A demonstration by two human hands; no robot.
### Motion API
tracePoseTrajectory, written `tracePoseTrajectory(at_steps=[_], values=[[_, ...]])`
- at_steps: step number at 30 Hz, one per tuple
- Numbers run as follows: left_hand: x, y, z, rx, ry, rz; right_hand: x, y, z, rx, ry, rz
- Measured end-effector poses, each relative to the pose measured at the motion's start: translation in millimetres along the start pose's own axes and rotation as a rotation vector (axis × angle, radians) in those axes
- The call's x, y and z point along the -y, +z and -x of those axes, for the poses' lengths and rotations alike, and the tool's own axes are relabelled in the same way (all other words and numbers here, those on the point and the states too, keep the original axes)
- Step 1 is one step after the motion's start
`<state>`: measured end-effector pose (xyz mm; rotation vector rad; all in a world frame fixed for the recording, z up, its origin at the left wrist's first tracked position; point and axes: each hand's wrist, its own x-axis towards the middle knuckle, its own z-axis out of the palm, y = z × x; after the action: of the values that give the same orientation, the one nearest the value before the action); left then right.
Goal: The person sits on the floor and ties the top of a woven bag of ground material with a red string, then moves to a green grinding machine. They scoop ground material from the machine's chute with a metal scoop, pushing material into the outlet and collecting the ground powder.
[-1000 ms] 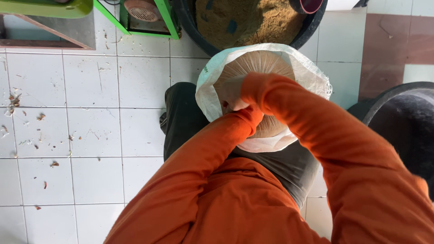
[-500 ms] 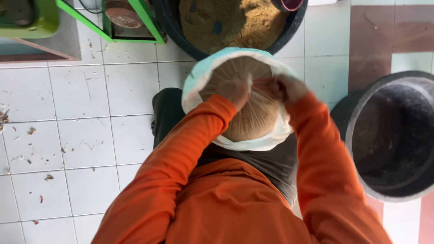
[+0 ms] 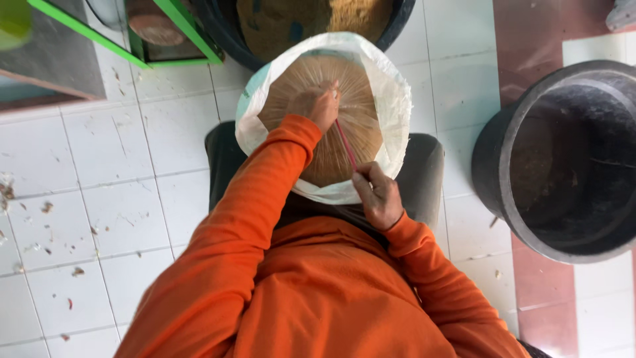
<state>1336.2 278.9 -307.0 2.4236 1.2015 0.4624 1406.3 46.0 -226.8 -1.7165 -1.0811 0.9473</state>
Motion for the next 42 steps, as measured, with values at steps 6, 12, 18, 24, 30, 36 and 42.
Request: tracePoseTrajectory(at_steps=[6,12,18,24,30,36,42], values=[[9.9,-19.9,-32.4,0.124,0.027,0.110,-1.8,23.6,-43.7,0.099,-0.016,-0.061],[23.3,-60.9,-27.9,0.560,-0.283,0.433,-12.5,58.7,-108.8,-0.329,-0.276,0.253],[42.3,-82.2,-17.9,0.748,-0.600,1.404,-8.1,66.0,-123.9,-0.400,-0.008,-0.013],[44.2,-71.1,-13.9,0.752,-0.533,1.337,-4.1,64.3,-131.4,-0.348,0.137,-0.407],[39.7,-65.8,-15.3,0.643,-0.241,1.055,-8.8,65.6,-137.7,-0.396,0.204,-0.572],[35.1,-57.9,18.9,0.260,-0.044,0.733,-6.4,66.6,-115.9,-0.457,-0.053,-0.213],[38.0,-64.4,64.2,0.174,-0.092,0.739,-11.1,69.5,-87.9,-0.354,-0.493,0.334]])
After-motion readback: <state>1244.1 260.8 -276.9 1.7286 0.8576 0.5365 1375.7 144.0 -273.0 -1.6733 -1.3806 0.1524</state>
